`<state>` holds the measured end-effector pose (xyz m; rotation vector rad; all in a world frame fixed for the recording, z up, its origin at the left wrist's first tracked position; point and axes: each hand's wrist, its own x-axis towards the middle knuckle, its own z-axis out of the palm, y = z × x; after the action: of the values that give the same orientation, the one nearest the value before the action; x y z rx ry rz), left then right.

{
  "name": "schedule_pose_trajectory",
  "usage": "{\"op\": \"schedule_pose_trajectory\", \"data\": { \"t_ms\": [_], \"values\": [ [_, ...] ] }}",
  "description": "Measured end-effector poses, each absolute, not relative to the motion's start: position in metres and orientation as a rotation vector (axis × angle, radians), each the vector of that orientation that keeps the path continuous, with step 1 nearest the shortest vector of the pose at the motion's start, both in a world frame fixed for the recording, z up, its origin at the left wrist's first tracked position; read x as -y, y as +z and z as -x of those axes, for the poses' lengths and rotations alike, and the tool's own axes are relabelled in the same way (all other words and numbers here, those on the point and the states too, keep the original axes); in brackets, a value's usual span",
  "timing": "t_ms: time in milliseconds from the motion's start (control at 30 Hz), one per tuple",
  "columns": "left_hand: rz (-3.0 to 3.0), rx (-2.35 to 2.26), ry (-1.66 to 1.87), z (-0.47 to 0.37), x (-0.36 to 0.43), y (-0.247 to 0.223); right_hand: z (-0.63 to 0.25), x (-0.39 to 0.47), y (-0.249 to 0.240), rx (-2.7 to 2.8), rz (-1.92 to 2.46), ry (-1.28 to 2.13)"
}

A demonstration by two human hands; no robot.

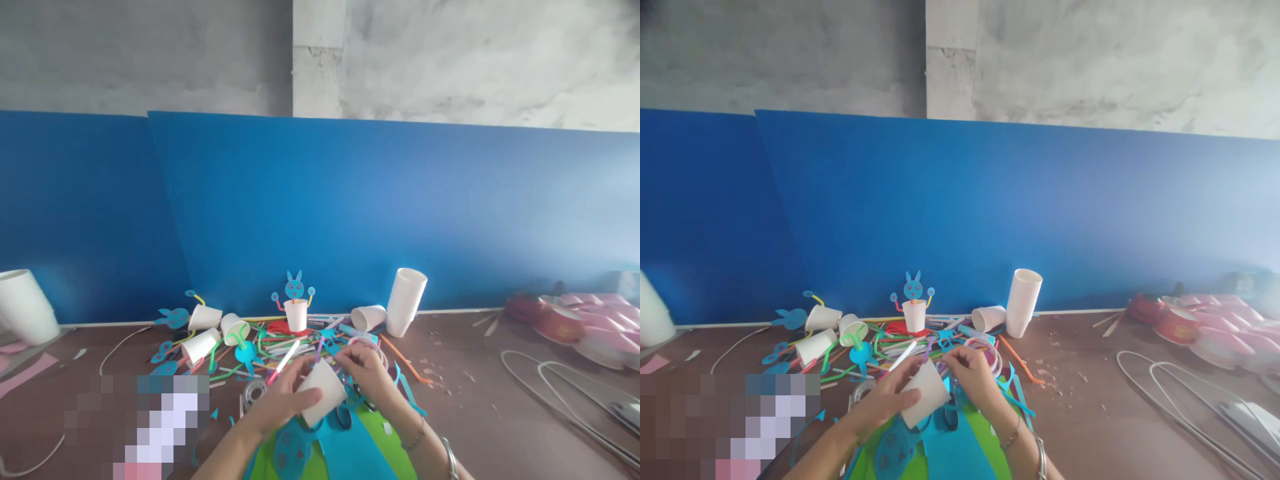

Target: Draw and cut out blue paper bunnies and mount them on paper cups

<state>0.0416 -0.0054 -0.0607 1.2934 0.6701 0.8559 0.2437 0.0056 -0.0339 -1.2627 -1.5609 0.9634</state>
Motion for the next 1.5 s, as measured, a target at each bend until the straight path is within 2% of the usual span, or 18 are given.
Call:
{"op": "schedule_pose_trajectory", "data": {
  "t_ms": [133,367,533,733,933,1500],
  "values": [
    [-1.151,-0.803,0.798,-0.049,0.013,-0.051,-0.228,0.004,-0.035,1.609,1.105,1.094],
    [-1.028,-0.968,0.842,-0.061,0.020,-0.050,-0.217,0.011,-0.040,1.704,1.104,0.907],
    [-1.250,-1.140,0.909,-0.061,0.017,-0.055,-0.214,0.016,-0.041,1.718,1.251,0.602],
    [-1.430,-1.281,1.043,-0.061,0.017,-0.047,-0.214,0.022,-0.039,1.871,1.087,0.230],
    [-1.558,-1.388,1.148,-0.064,0.017,-0.045,-0.209,0.028,-0.039,1.941,1.109,0.038],
    [-1.685,-1.501,1.172,-0.067,0.025,-0.047,-0.203,0.033,-0.035,1.894,1.108,0.128]
  ]
}}
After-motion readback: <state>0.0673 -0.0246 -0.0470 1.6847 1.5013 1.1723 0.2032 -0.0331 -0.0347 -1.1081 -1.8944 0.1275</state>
